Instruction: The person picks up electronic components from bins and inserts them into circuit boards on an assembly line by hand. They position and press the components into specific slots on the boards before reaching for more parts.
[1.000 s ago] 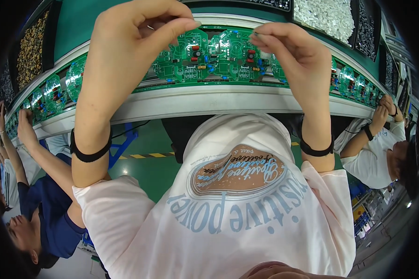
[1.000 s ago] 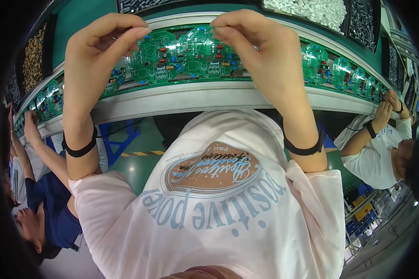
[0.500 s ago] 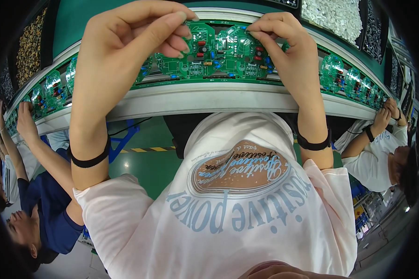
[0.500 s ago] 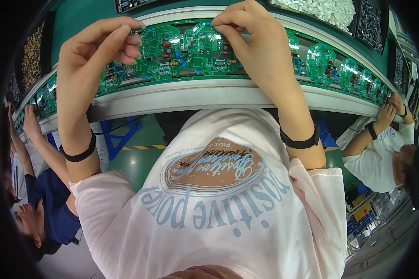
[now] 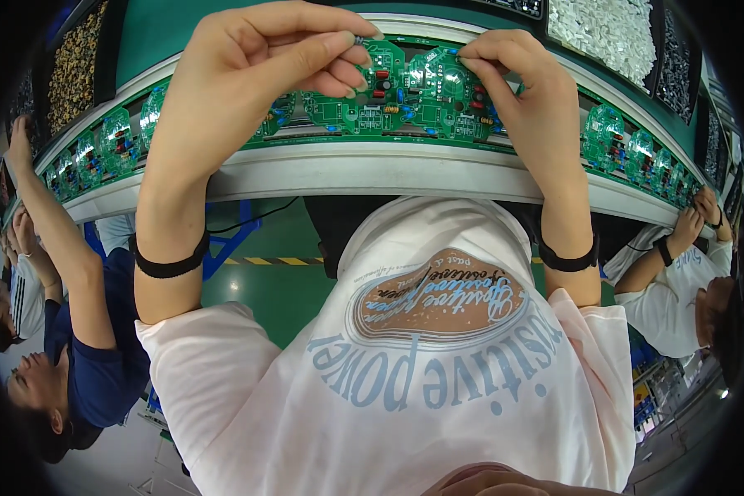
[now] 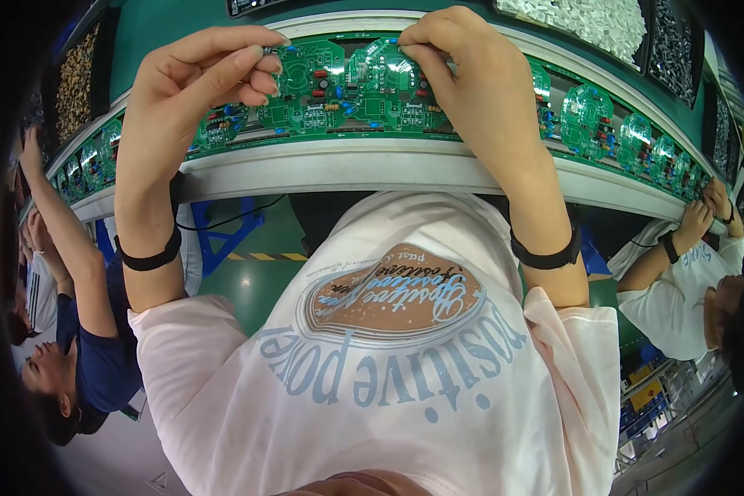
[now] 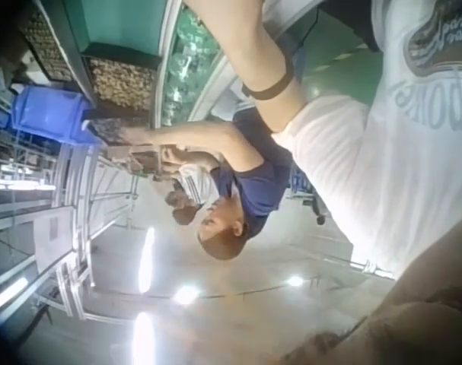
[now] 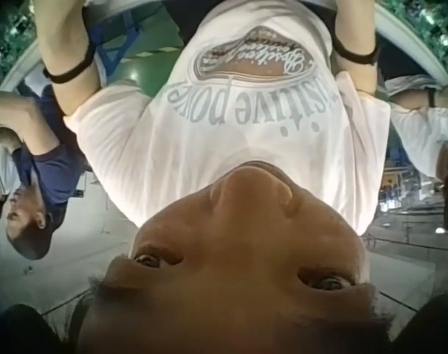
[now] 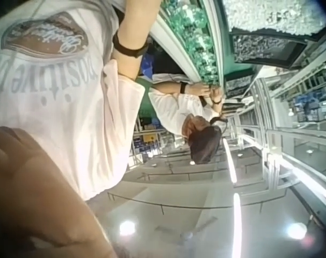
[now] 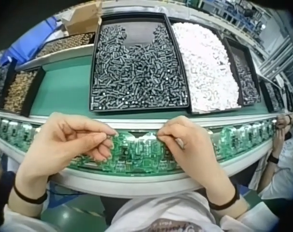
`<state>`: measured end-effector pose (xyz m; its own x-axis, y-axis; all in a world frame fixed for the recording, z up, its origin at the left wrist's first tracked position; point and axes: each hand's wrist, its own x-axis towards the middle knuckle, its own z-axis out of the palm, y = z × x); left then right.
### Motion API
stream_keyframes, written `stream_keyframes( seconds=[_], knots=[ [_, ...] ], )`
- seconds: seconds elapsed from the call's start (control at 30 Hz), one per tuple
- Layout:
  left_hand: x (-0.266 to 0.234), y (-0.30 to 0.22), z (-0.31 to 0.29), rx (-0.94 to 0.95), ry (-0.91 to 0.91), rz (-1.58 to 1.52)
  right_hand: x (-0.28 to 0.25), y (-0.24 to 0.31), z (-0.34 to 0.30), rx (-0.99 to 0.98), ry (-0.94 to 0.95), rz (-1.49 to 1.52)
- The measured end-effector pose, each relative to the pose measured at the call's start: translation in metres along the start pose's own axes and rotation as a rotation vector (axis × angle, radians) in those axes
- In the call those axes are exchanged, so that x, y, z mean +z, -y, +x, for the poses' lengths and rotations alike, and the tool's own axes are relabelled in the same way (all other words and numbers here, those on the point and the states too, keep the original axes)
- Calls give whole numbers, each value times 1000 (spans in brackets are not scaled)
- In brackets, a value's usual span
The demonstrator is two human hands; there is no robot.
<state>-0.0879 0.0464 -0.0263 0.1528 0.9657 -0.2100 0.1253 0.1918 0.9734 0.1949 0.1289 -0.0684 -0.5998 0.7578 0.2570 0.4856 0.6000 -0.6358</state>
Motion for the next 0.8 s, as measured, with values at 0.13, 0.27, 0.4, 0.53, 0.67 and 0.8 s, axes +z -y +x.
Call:
stream_keyframes(
  seconds=[0.13,0.27,0.4,0.53,0.67,0.8],
  knots=[
    [-3,6,3,83,2,164,3,5,-2,3,-21,-53],
    [-1,9,9,150,-50,355,3,6,-2,-139,-31,-199],
    [23,-23,18,117,-140,560,-14,17,-12,-40,5,-189],
    [27,-19,17,299,-148,846,-49,19,-15,-94,132,-194],
    [26,27,40,834,-147,535,-86,10,6,-224,200,-215],
    [31,1,30,631,-127,827,-88,19,52,-234,121,-392]
  ],
)
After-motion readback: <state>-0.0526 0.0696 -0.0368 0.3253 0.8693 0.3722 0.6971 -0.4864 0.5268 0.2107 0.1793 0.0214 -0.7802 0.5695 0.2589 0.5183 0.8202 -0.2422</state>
